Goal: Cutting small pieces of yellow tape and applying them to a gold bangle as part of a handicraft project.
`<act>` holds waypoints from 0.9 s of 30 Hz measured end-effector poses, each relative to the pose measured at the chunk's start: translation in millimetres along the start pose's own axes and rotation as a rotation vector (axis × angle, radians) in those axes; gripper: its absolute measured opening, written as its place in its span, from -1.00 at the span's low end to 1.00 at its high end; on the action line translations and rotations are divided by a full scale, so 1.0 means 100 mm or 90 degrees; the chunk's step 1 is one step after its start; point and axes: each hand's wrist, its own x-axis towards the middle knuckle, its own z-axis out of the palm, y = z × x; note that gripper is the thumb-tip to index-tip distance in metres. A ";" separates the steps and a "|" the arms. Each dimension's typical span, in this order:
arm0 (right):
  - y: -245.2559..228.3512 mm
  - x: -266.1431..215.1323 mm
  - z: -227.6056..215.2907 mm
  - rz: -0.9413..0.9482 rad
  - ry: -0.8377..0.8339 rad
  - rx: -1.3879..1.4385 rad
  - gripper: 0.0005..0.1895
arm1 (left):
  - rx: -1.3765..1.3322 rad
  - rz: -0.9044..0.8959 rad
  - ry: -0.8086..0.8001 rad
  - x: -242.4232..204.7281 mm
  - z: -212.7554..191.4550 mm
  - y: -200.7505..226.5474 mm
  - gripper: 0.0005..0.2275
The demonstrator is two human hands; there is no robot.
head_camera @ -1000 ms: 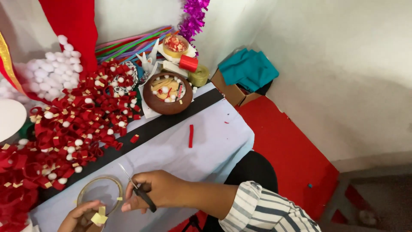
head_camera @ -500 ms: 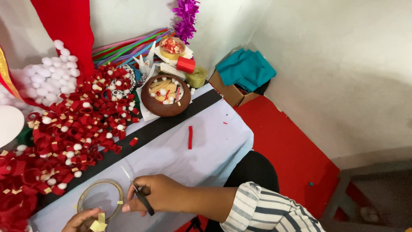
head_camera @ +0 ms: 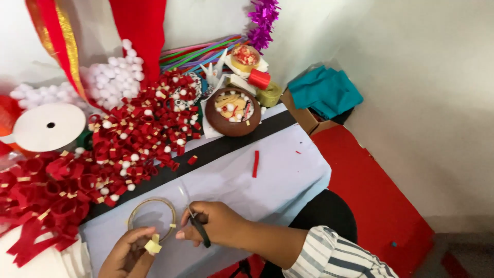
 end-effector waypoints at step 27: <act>-0.03 0.15 0.14 0.038 0.069 -0.034 -0.79 | 0.055 0.174 -0.028 -0.21 0.10 0.32 -0.76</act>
